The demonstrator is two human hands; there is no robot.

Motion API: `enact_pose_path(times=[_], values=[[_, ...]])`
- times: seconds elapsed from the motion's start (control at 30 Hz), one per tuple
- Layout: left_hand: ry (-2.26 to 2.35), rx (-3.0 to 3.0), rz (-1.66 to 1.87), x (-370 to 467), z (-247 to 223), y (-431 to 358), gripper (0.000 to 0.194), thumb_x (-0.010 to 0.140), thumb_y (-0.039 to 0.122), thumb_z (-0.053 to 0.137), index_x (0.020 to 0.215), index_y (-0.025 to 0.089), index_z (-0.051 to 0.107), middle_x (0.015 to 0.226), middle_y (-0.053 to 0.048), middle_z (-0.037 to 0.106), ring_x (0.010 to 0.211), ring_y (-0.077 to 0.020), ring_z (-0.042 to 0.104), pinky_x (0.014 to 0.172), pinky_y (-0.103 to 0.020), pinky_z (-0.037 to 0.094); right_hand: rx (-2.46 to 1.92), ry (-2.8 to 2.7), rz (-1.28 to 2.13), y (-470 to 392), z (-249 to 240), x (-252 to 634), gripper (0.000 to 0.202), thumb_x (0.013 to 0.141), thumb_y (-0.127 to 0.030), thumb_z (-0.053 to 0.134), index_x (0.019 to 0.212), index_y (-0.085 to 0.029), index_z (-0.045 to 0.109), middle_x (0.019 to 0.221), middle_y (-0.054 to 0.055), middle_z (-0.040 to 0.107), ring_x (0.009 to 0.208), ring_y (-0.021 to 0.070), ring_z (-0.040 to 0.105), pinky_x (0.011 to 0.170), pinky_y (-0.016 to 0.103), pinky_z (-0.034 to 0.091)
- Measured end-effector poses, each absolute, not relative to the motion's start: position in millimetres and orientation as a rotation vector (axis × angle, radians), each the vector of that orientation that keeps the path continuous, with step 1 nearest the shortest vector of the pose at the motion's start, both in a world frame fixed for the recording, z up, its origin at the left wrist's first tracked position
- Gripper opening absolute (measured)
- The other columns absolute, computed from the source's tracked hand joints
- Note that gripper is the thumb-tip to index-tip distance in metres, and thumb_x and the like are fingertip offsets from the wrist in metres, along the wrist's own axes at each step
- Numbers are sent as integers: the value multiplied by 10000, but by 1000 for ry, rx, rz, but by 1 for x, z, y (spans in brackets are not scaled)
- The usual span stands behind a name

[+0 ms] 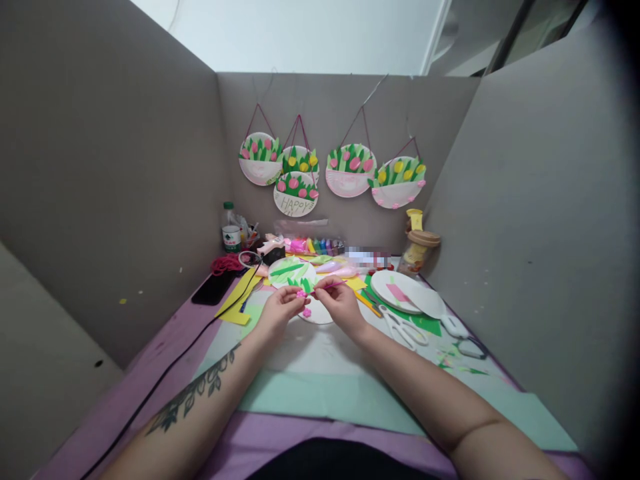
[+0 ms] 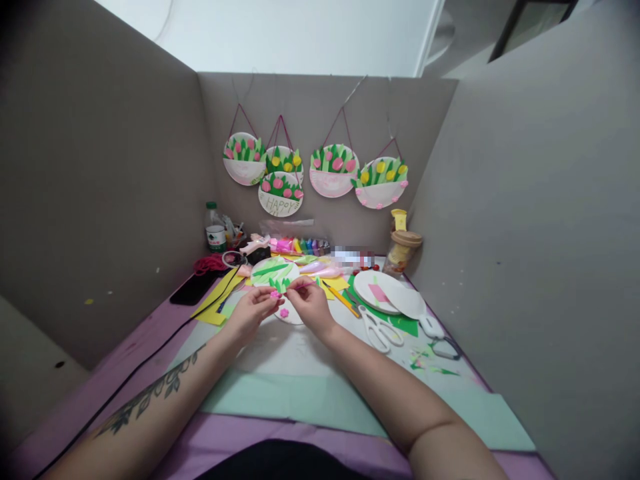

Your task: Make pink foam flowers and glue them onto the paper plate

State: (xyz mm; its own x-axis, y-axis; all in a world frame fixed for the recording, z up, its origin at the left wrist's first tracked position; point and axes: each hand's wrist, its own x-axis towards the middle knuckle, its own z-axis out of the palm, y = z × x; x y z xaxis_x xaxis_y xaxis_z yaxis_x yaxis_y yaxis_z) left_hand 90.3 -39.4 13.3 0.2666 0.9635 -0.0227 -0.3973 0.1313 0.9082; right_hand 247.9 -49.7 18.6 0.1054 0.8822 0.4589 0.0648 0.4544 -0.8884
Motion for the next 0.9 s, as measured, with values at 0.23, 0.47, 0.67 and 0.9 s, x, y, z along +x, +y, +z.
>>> enact_pose_path(times=[0.23, 0.47, 0.67, 0.9], values=[[749, 1018, 1143, 89, 9, -38, 476, 544, 314, 876, 897, 149, 602, 776, -51, 699, 845, -220, 699, 711, -275, 509, -941, -1344, 758, -50, 19, 248, 161, 745, -330, 663, 757, -188, 588, 714, 7, 610, 646, 154, 607, 611, 270, 499], [747, 1017, 1143, 90, 11, -39, 465, 547, 308, 875, 893, 150, 608, 785, -55, 705, 842, -216, 696, 727, -287, 510, -949, -1334, 752, -51, 21, 247, 183, 739, -352, 676, 747, -192, 589, 705, 9, 617, 637, 155, 608, 606, 273, 510], [741, 992, 1146, 89, 13, -39, 457, 536, 307, 879, 874, 146, 617, 767, -55, 705, 815, -209, 697, 730, -284, 508, -953, -1329, 755, -51, 21, 247, 190, 732, -359, 681, 745, -192, 591, 713, 12, 624, 649, 159, 621, 614, 272, 520], [741, 993, 1141, 90, 13, -40, 464, 534, 300, 879, 883, 144, 616, 768, -56, 709, 799, -197, 697, 705, -269, 508, -937, -1343, 764, -50, 18, 247, 141, 763, -319, 649, 755, -191, 589, 726, 12, 624, 668, 164, 635, 621, 274, 517]])
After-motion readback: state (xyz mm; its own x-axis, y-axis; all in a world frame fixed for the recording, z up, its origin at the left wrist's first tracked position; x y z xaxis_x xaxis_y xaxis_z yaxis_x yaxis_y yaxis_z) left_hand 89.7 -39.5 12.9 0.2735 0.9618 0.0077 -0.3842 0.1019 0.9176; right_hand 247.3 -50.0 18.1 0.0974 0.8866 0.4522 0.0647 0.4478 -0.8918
